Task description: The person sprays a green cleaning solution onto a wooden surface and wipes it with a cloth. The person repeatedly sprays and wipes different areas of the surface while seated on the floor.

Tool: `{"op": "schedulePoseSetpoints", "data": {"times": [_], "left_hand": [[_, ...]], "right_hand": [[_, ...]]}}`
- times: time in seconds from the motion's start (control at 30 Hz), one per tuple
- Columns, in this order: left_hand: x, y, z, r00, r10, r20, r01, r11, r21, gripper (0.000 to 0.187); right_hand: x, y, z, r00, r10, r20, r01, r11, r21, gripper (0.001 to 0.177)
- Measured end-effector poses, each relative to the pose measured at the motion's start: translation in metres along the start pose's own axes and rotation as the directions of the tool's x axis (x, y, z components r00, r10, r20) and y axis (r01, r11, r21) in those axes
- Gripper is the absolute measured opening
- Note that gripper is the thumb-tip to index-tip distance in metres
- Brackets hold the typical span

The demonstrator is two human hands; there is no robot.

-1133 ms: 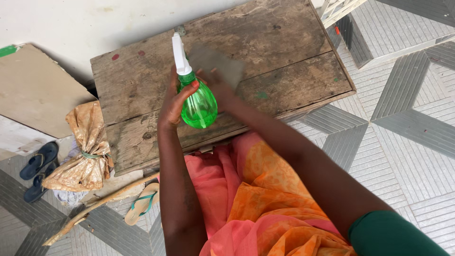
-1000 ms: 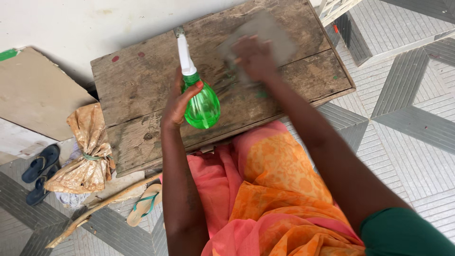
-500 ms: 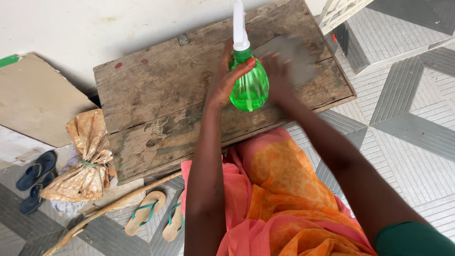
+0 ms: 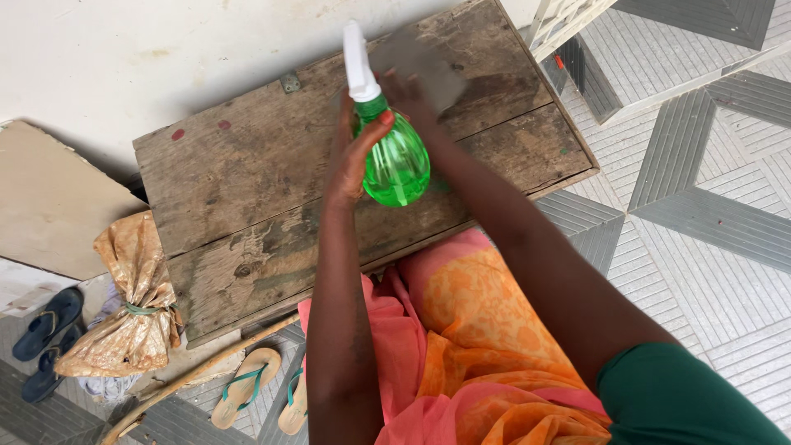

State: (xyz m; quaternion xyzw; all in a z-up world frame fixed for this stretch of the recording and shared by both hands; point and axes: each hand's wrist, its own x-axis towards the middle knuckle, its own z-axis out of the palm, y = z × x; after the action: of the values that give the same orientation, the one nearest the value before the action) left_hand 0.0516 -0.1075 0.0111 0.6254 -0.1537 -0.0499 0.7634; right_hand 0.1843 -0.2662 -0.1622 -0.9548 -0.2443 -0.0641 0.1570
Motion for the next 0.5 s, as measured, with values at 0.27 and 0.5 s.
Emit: {"op": "schedulePoseSetpoints", "data": {"times": [0.27, 0.5], "left_hand": [[-0.027, 0.035, -0.014, 0.996, -0.079, -0.036, 0.080, 0.997, 0.021, 0.089], [-0.060, 0.057, -0.034, 0.994, -0.069, -0.089, 0.083, 0.984, 0.157, 0.092]], "right_hand": [[-0.134, 0.121, -0.083, 0.798, 0.601, 0.051, -0.588, 0.795, -0.150, 0.073], [-0.235, 0.029, -0.062, 0.855, 0.516, -0.049, -0.512, 0.828, -0.226, 0.072]]}}
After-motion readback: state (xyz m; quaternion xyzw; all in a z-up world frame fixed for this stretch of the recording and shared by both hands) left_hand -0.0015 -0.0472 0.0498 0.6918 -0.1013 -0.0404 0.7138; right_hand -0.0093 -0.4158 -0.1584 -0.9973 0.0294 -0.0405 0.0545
